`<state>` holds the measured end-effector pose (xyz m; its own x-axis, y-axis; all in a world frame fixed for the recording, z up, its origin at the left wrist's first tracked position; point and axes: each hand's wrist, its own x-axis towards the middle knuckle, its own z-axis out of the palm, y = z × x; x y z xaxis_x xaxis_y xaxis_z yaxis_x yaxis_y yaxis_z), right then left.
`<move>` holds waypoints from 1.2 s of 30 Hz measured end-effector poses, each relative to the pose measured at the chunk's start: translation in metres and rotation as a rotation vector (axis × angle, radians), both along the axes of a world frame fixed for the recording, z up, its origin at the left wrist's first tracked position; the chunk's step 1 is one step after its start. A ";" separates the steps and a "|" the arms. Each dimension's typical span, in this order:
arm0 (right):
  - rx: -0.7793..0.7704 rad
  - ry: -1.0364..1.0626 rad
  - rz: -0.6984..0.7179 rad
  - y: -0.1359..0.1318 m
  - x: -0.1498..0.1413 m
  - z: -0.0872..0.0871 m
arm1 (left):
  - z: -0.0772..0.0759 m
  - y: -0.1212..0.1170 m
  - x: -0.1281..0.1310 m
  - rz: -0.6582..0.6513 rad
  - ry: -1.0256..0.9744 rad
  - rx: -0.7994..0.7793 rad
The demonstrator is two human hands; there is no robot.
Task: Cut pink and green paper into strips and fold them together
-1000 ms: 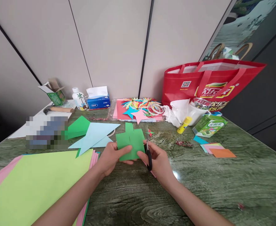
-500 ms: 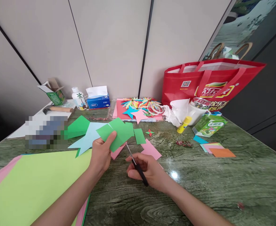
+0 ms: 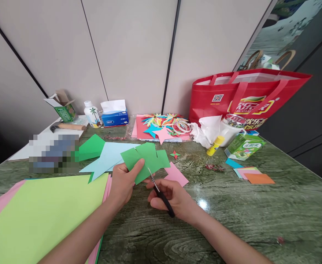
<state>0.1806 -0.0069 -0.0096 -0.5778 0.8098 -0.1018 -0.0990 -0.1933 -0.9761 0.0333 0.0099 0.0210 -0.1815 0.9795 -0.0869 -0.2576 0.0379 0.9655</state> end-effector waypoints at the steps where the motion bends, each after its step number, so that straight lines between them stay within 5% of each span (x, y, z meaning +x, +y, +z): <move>1: -0.004 0.003 0.003 0.000 0.000 0.000 | 0.000 0.000 0.000 0.008 0.007 -0.002; 12: -0.030 0.004 0.011 -0.001 0.001 0.002 | -0.002 -0.001 0.000 0.072 0.095 0.029; 36: 0.002 -0.026 -0.024 -0.001 -0.001 -0.001 | 0.001 -0.002 0.000 -0.004 -0.031 0.023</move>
